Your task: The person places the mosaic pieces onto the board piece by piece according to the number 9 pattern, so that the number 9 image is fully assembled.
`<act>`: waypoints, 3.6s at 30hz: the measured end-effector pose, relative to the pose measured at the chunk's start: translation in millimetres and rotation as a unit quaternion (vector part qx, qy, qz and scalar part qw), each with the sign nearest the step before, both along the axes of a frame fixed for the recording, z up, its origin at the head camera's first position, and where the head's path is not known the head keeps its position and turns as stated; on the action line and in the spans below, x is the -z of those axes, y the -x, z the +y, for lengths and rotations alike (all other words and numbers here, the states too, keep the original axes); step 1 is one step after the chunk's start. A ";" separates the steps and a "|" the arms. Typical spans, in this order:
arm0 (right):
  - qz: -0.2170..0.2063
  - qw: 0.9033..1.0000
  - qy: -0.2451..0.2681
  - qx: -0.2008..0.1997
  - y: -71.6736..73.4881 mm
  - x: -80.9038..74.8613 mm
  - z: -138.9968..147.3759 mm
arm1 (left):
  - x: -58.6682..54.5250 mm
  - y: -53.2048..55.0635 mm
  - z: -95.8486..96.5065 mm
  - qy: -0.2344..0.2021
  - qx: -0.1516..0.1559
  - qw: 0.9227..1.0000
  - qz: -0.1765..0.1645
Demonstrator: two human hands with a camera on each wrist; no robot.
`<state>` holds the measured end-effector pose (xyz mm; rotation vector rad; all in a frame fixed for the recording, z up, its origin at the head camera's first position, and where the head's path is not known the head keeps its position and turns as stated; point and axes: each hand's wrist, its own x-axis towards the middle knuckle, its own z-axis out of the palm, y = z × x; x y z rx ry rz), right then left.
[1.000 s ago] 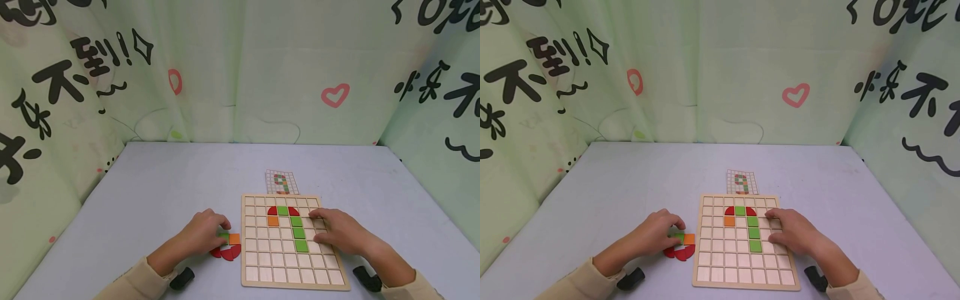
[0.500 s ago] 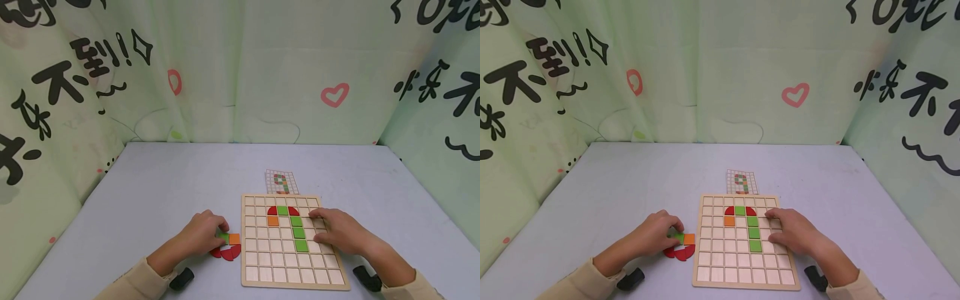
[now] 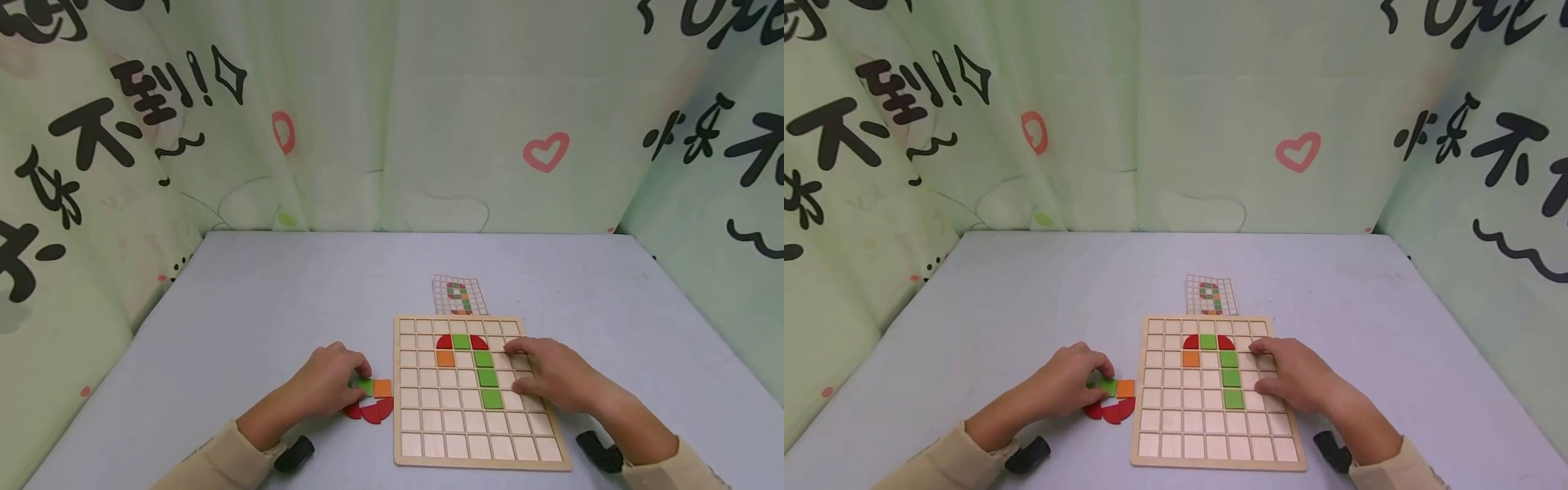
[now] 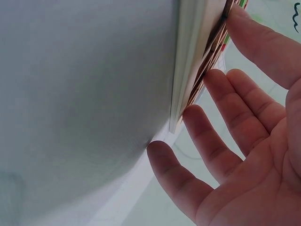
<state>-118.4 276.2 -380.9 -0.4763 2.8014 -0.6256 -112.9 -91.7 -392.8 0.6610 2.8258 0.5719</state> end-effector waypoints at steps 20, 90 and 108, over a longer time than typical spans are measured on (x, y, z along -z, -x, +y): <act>0.003 1.000 -0.002 0.002 0.1 -0.8 -0.8 | 0.0 -0.6 -1.2 0.016 0.002 0.999 0.031; 0.010 1.000 0.003 -0.002 -1.3 2.4 0.3 | -26.9 16.8 112.5 0.029 0.125 0.989 0.080; 0.011 1.000 0.000 0.001 -2.2 -0.5 -1.8 | -19.0 23.6 128.2 0.045 0.110 0.991 0.065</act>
